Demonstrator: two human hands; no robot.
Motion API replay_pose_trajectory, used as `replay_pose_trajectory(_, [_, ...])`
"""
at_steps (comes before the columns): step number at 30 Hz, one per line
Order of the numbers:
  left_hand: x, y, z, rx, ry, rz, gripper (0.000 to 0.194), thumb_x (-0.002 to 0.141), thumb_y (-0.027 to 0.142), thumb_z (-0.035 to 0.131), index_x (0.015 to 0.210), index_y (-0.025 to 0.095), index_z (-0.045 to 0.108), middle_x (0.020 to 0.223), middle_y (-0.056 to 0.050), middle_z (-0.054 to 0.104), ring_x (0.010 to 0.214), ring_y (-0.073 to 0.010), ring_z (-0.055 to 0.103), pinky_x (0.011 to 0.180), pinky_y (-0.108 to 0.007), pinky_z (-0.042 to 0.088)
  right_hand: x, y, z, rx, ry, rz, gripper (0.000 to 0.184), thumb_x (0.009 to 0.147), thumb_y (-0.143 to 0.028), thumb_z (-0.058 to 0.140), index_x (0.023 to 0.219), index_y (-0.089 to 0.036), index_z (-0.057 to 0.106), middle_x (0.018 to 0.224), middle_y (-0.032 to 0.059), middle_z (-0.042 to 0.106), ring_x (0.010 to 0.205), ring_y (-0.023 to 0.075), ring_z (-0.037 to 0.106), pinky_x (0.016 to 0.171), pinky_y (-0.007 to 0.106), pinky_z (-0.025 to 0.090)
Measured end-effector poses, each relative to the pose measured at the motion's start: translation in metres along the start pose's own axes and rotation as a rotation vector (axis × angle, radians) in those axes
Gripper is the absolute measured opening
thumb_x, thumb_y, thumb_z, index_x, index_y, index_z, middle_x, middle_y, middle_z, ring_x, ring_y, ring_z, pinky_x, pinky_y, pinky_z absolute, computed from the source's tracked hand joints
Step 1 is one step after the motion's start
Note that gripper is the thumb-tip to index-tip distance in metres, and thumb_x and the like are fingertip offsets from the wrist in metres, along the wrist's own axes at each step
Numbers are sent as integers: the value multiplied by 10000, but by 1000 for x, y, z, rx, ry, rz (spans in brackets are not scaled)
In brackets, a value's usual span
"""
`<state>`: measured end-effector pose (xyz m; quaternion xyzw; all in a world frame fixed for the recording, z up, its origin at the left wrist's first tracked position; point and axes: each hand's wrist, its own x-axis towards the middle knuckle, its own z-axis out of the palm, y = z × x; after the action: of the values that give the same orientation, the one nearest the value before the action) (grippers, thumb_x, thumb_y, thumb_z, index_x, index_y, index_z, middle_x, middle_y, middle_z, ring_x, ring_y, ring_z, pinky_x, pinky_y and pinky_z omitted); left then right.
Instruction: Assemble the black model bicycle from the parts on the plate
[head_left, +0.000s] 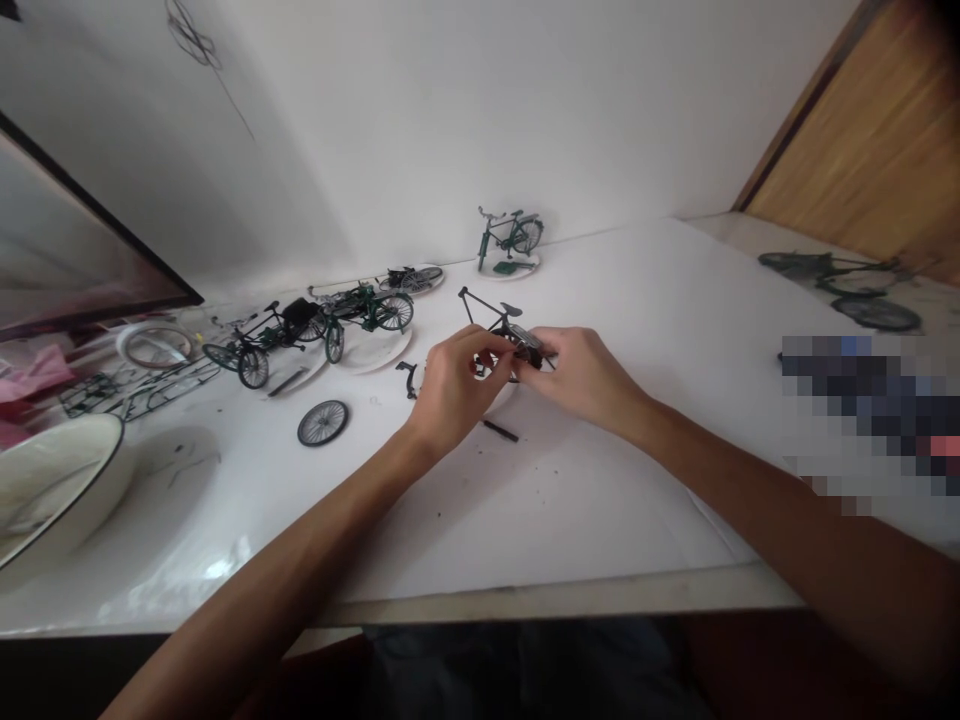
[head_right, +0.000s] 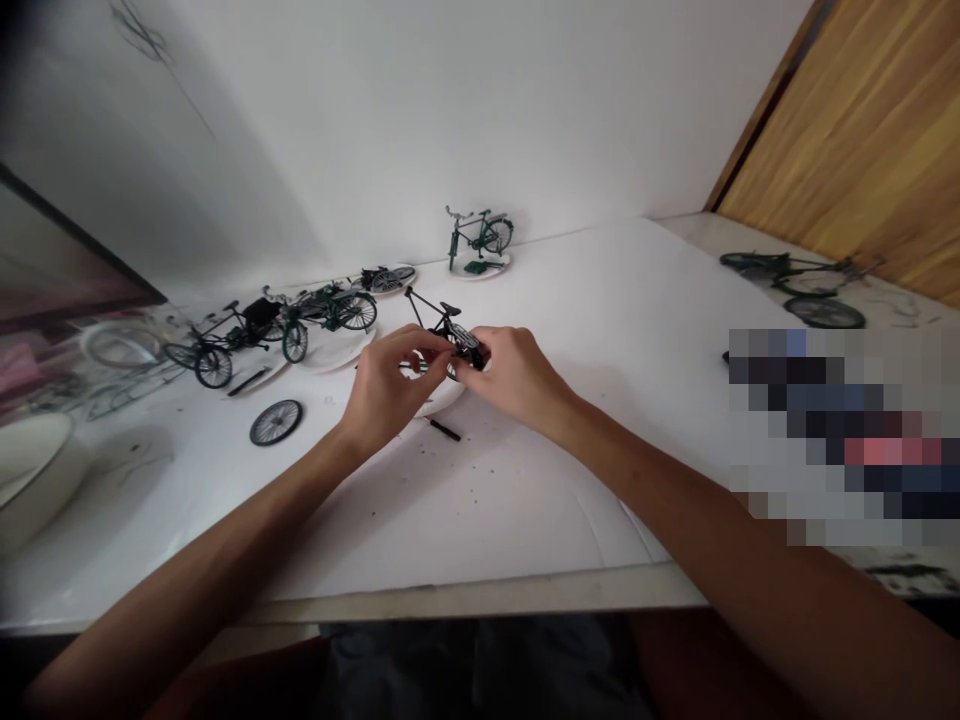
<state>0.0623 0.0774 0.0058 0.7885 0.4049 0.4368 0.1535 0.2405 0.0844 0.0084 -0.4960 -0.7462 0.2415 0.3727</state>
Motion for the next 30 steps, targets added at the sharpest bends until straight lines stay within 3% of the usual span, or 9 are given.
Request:
replay_pose_trajectory(12, [0,-1,1,-97,42,-108,89,877,163,672,918,182,749,906,-16,753,759,-122,623,684,-261,511,-2,-4,-1,-38,-14,43,253,816,-282,669,655,-188,499,611,-44,466,588,98,385,514,275,280])
replay_pose_trajectory(19, [-2,0,-1,-122,-9,-121,103,893,162,668,932,178,762,926,-16,764,804,-120,646,723,-247,524,-2,-3,-1,-47,-26,58,272,829,-304,666,649,-191,496,601,-46,444,564,92,330,496,281,249])
replay_pose_trajectory(25, [2,1,-2,-153,-37,-235,79,868,179,703,876,172,782,890,-30,774,787,-140,662,706,-267,525,-3,-4,-1,-50,-33,64,255,819,-280,662,644,-189,500,611,-33,495,556,92,346,498,285,231])
replay_pose_trajectory(30, [1,3,-2,-88,-52,-218,99,885,165,679,878,176,777,899,-29,772,772,-137,655,716,-271,523,-3,-3,-1,-73,-36,87,276,804,-276,661,631,-197,462,605,-36,488,545,91,340,495,285,235])
